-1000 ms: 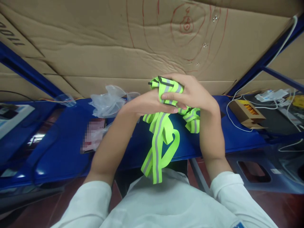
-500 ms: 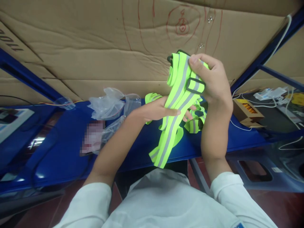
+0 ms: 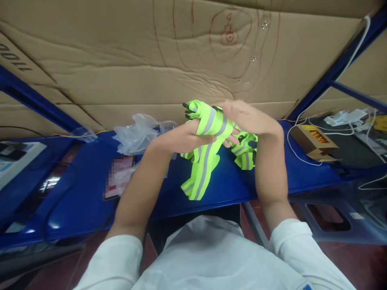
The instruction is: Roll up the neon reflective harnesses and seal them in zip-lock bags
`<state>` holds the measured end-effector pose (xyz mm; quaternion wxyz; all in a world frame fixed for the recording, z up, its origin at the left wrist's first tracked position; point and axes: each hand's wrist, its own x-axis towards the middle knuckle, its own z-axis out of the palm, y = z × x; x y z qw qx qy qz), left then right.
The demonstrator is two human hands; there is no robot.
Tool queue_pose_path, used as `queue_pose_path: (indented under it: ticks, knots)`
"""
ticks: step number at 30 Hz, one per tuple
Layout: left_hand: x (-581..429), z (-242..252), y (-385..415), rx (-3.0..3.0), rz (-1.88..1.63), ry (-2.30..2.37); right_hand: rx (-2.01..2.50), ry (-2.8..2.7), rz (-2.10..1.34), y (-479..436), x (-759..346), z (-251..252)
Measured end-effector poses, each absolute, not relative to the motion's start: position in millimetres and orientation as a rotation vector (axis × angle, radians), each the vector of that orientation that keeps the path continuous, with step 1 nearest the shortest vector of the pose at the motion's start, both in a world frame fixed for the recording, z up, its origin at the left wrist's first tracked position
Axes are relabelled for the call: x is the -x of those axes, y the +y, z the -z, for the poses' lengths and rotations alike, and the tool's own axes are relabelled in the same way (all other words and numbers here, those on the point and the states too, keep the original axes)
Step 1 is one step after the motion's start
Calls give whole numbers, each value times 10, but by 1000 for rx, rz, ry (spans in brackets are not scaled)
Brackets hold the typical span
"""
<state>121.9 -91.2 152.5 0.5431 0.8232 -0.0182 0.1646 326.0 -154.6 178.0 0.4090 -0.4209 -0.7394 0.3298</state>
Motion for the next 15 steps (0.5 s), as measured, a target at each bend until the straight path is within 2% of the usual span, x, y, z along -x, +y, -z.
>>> queue_pose_path:
  ticks: [3,8,13,15]
  knots:
    - [-1206,-1550,-924,-1971,-459,47,1099,-2131,-632,-1607,-3226,-1822]
    - [-1247,-1553,-970,-1761,-527,212,1157,-2075,-112,-1556,-3166,-1830]
    - [-1321,-1477,-952,-1621,-437,267,1200,-1869,71,-1555,-3191,-1858]
    - [-1342,-1439,-935,-1620,-432,266,1146,-1716,39,-1550,-3205,-1872]
